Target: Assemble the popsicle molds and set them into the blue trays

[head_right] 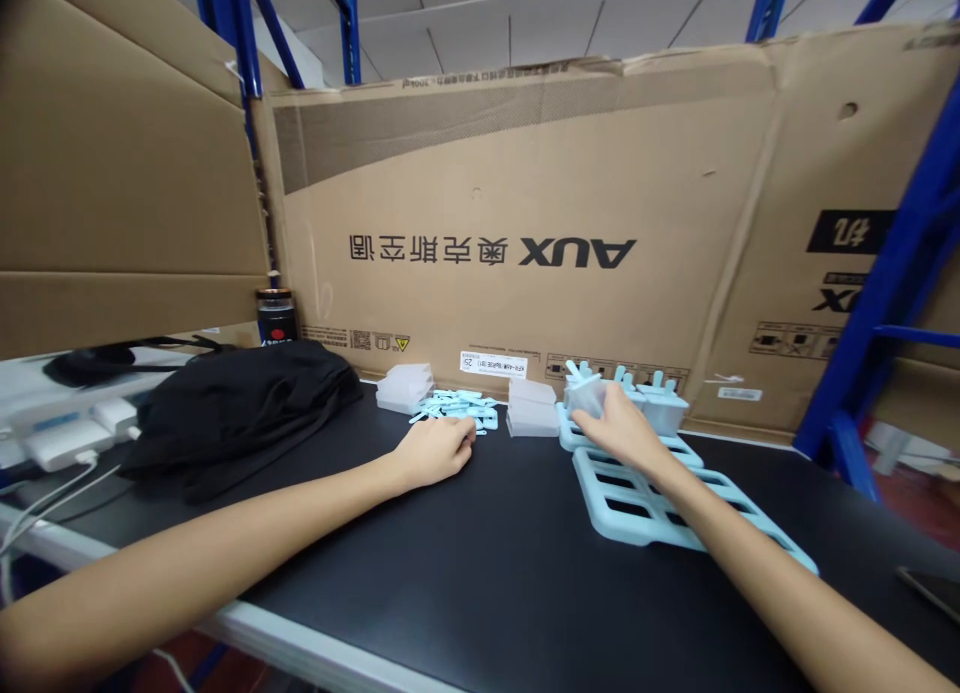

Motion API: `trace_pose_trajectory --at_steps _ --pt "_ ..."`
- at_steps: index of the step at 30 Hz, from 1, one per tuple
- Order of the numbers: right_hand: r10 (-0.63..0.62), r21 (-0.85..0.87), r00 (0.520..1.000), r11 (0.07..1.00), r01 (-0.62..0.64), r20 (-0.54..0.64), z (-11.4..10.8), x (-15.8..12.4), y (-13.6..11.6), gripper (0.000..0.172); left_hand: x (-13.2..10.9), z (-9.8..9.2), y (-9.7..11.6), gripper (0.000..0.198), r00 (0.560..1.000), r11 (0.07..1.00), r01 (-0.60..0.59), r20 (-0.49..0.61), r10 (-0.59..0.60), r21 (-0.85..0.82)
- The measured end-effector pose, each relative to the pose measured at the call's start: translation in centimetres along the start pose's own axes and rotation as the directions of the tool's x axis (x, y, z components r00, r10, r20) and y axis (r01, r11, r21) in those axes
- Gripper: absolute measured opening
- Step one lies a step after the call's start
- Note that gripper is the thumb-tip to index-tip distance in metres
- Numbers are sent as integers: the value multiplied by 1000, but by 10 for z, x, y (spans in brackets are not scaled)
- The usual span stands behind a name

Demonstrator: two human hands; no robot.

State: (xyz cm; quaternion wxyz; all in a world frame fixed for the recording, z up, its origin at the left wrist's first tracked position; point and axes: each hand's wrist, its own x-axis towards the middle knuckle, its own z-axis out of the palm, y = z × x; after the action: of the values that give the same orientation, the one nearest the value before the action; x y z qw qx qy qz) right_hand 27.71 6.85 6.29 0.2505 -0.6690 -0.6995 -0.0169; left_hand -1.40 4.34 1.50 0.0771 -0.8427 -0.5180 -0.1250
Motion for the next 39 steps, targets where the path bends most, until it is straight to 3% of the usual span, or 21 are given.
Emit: trace_pose_trajectory --at_steps 3,7,10,13,15,18,26,30,34,39 --pt "-51 64 995 997 46 88 -9 -4 -10 51 0 1 -2 21 1000 1000 7 5 -7 -8" --pt "-175 -58 967 980 189 188 -10 4 -25 52 0 2 -3 20 1000 1000 2 9 -2 -16" --pt "-292 -169 917 923 344 272 -5 24 -50 56 0 2 -4 21 1000 1000 -5 8 5 -19" --pt "-367 -313 833 802 508 413 -2 48 -85 62 0 2 -5 21 1000 1000 -12 10 12 -15" --pt "-381 -333 789 753 567 483 -1 60 -103 61 1 3 -5 22 1000 1000 -16 13 16 -12" --pt "-373 -339 778 744 576 506 -3 64 -114 63 1 3 -5 22 1000 1000 -21 15 21 -11" --pt "-321 -475 839 710 521 440 -3 58 -123 79 1 2 -5 21 1000 1000 -14 27 15 -20" --pt "-278 -435 863 773 461 421 -1 61 -119 86 1 2 -5 21 1000 1000 -13 27 14 -21" --pt "-325 -248 810 838 486 488 -6 64 -87 78 1 3 -5 21 1000 999 -17 15 17 -32" --pt "-490 -153 741 778 609 460 1 62 -45 68 0 2 -6 21 1000 999 -12 16 13 -44"
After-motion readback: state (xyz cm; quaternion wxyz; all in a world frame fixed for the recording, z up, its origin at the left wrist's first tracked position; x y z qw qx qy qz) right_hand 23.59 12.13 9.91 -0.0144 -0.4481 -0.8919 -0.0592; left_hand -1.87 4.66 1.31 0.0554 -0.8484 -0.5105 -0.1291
